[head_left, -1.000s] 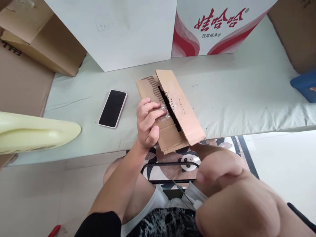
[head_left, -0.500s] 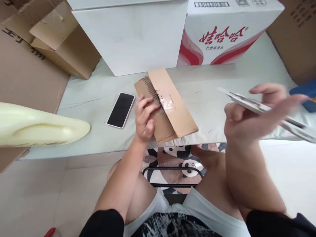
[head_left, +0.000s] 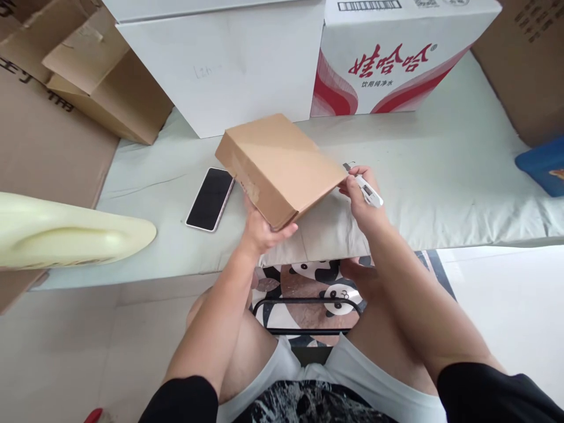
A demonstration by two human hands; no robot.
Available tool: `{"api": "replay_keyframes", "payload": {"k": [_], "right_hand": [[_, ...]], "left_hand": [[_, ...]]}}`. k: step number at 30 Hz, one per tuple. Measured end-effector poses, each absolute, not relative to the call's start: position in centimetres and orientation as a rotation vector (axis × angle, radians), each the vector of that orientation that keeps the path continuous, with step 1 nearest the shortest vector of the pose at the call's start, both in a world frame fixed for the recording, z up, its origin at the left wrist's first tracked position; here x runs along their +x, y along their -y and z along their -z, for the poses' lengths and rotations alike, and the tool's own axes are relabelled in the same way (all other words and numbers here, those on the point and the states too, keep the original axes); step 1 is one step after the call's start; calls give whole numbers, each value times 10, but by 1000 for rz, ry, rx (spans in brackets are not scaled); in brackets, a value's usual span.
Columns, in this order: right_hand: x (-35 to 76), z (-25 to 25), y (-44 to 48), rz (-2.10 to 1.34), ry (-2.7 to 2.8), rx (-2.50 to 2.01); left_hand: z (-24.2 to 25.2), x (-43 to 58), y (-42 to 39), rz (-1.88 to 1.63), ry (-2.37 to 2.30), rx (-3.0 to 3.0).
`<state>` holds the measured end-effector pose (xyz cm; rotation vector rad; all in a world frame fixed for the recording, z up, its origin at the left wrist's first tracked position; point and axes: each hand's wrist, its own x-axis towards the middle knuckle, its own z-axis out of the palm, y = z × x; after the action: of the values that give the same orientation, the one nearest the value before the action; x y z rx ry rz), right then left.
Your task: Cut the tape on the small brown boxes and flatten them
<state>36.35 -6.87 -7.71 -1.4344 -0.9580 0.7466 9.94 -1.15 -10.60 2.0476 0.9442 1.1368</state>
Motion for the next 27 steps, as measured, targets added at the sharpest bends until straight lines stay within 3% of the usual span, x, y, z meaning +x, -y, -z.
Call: {"api": "replay_keyframes", "payload": {"k": [12,21,27], "right_hand": [[362,66,73,-786,997,-1294],[358,69,73,-1036,1097,-1257],[363,74,69,-964,1052,-1200]], "left_hand": [[83,104,12,-1230,-819,1515],[84,100,10,-1222,-827,1555],[85,102,10,-1265,-842,1548]]}}
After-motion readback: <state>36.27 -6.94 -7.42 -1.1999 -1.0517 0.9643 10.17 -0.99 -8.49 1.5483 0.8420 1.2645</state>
